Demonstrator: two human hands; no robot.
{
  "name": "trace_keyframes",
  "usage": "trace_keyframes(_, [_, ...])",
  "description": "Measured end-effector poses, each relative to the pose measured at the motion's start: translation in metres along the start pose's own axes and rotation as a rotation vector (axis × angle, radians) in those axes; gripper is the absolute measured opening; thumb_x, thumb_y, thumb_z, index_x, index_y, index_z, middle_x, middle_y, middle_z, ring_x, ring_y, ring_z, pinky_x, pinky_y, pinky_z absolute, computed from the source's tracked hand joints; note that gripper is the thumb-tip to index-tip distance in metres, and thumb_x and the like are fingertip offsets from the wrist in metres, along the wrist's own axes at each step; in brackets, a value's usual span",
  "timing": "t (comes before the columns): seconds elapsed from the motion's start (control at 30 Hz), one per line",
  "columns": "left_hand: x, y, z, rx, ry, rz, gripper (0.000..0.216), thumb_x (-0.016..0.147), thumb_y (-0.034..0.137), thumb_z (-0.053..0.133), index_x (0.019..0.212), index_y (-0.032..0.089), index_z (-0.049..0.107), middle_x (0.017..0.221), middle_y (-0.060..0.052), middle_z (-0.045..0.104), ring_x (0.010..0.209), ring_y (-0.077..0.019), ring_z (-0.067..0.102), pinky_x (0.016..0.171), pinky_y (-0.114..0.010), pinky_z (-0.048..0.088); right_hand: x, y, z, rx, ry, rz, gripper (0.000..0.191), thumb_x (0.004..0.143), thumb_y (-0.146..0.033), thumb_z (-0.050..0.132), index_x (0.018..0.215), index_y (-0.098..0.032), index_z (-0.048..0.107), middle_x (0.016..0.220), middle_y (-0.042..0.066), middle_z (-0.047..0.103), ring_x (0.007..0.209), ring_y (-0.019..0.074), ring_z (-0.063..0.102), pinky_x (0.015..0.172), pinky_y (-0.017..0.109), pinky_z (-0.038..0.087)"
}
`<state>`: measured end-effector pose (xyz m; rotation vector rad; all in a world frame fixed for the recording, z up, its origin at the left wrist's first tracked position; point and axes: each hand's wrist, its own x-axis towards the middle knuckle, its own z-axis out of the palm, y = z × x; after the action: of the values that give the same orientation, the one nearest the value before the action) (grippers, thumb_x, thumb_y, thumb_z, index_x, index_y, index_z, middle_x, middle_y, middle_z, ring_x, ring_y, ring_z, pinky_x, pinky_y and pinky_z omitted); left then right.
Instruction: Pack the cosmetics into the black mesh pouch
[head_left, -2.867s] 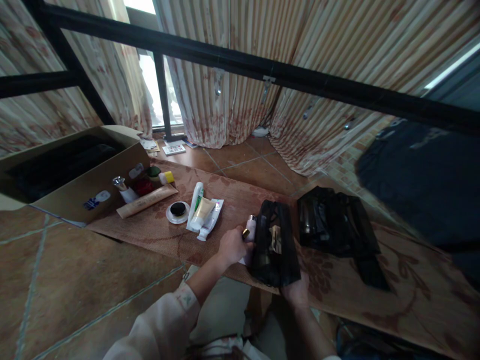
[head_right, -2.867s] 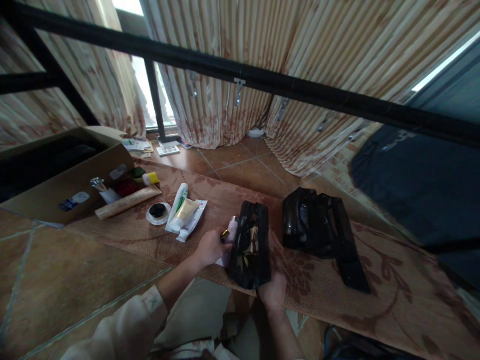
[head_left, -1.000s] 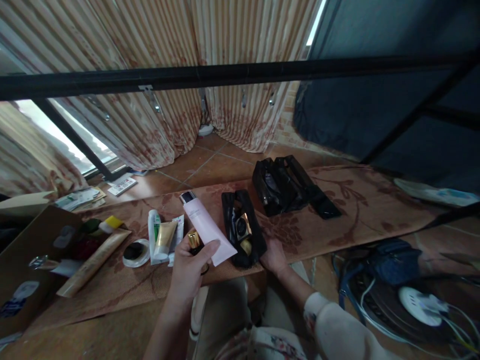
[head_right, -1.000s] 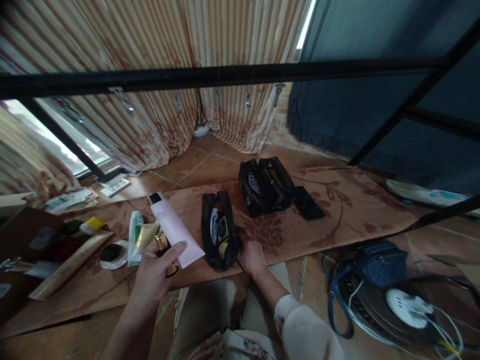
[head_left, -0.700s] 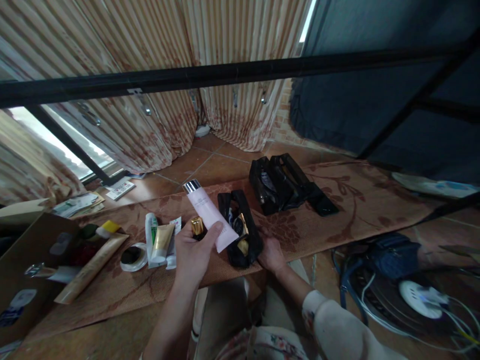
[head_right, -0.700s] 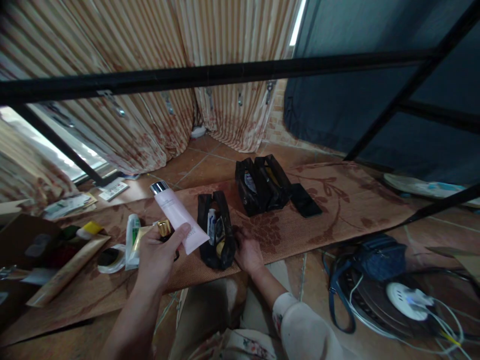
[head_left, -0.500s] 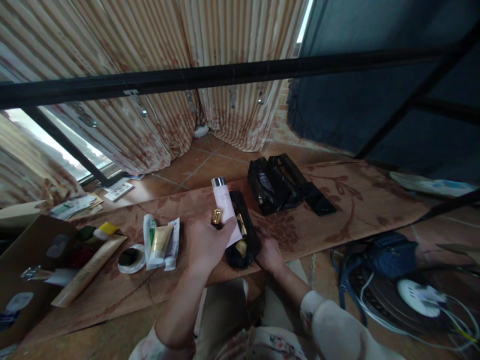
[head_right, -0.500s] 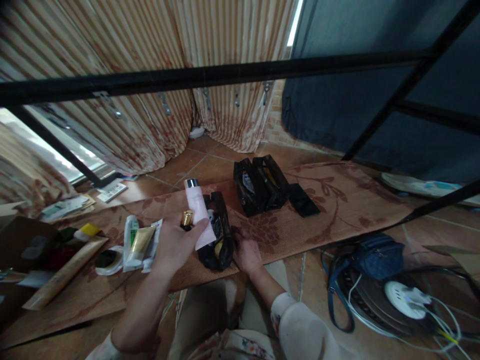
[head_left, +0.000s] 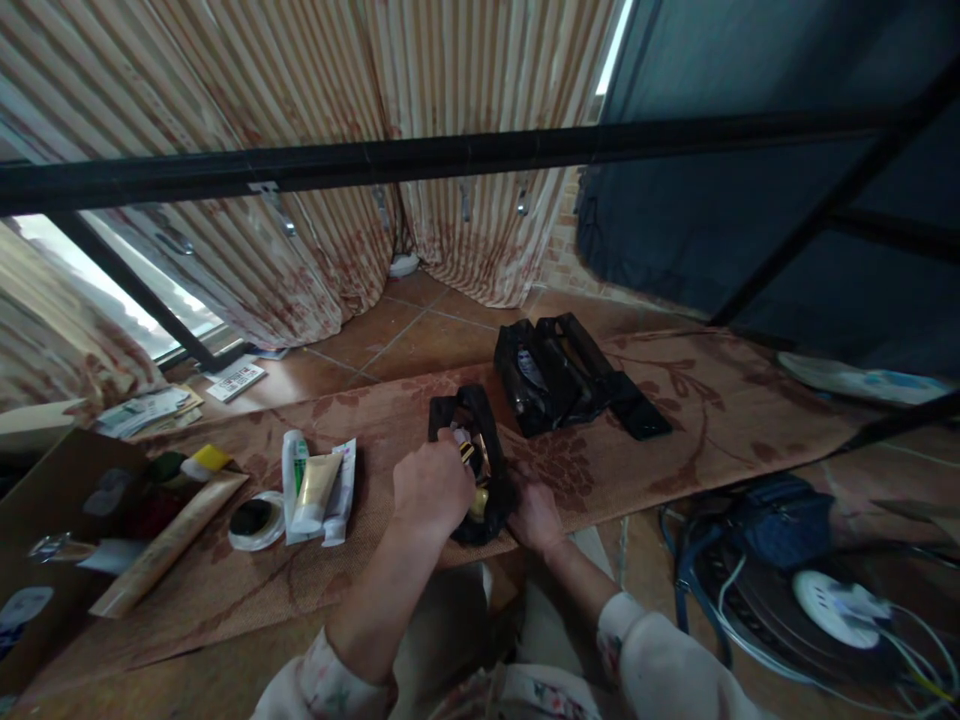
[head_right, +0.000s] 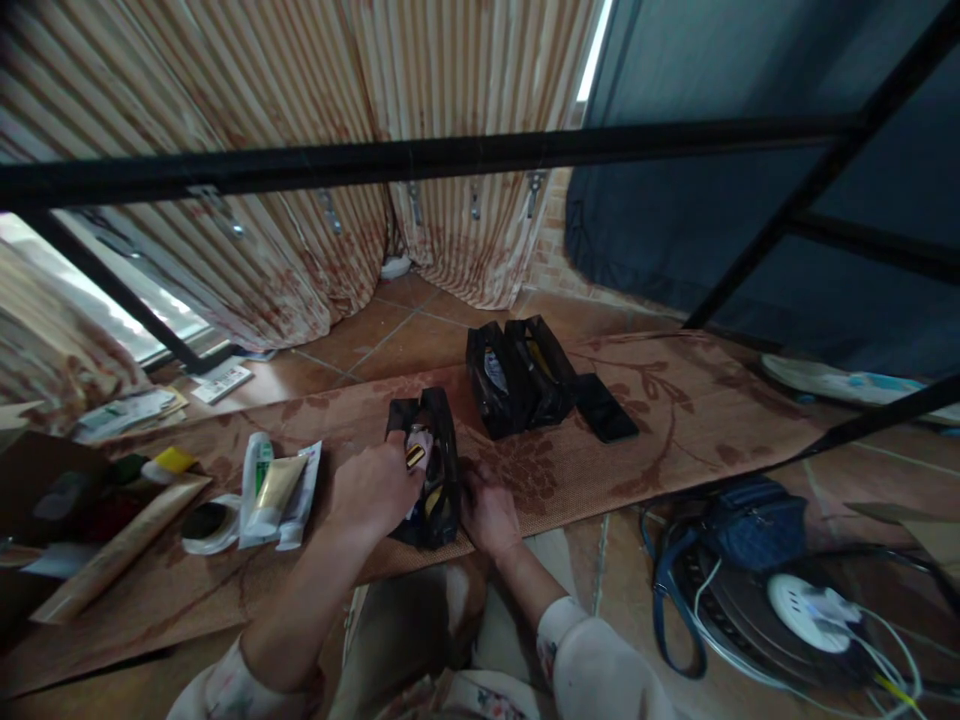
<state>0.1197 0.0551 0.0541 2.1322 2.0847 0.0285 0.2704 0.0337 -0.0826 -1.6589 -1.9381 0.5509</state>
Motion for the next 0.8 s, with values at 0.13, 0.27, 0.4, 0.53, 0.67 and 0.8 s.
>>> trace_keyframes(0.13, [-0.002,-0.002,-0.002,-0.073,0.049,-0.001,0.033,0.085,0.042,0.045,0.101,0.018,0.061,0.081,-0.014,0.07,0.079,-0.0308,0.068,0.064,-0.034,0.044,0.0,0.002,0.001,-0.011,-0.021,0.005,0.018,0.084,-0.017,0.05,0.092,-0.019,0.066,0.098,0.006,0.061,0.083,0.0151,0.059,0.073,0.022,0.044])
trace_keyframes(0.27, [-0.002,-0.014,-0.006,-0.292,0.106,-0.004,0.035,0.087,0.049,0.044,0.098,0.021,0.063,0.079,-0.009,0.07,0.078,-0.0263,0.067,0.065,-0.031,0.041,0.0,0.001,0.001,-0.004,0.003,-0.002,0.019,0.086,-0.018,0.05,0.096,-0.02,0.065,0.105,0.006,0.06,0.088,0.0157,0.059,0.076,0.024,0.044])
trace_keyframes(0.4, [0.001,-0.028,-0.003,-0.662,0.19,0.032,0.033,0.089,0.045,0.041,0.083,0.019,0.061,0.074,-0.005,0.066,0.072,-0.0193,0.063,0.066,-0.027,0.041,0.0,-0.001,0.0,0.008,0.0,0.008,0.018,0.086,-0.018,0.049,0.094,-0.02,0.065,0.106,0.006,0.061,0.089,0.0156,0.06,0.077,0.024,0.044])
trace_keyframes(0.53, [0.005,-0.033,0.0,-1.148,0.21,-0.067,0.034,0.086,0.047,0.043,0.079,0.018,0.058,0.074,-0.003,0.066,0.065,-0.0162,0.06,0.059,-0.025,0.042,0.0,-0.001,-0.001,-0.007,-0.011,0.012,0.016,0.086,-0.018,0.05,0.092,-0.019,0.064,0.104,0.006,0.06,0.086,0.0154,0.06,0.074,0.023,0.043])
trace_keyframes(0.67, [0.014,-0.031,-0.001,-1.383,0.289,-0.085,0.033,0.084,0.047,0.048,0.089,0.017,0.059,0.091,-0.006,0.068,0.083,-0.0181,0.062,0.072,-0.027,0.046,0.0,-0.001,-0.001,-0.009,-0.006,0.007,0.018,0.086,-0.019,0.049,0.094,-0.019,0.065,0.102,0.006,0.06,0.081,0.0144,0.059,0.069,0.023,0.043])
trace_keyframes(0.8, [0.035,-0.028,0.002,-1.158,0.358,0.058,0.024,0.086,0.037,0.048,0.091,0.017,0.06,0.091,-0.005,0.066,0.086,-0.017,0.06,0.079,-0.028,0.045,-0.001,0.0,-0.001,0.005,-0.01,-0.005,0.017,0.085,-0.02,0.05,0.093,-0.02,0.065,0.099,0.006,0.06,0.078,0.014,0.06,0.068,0.023,0.043])
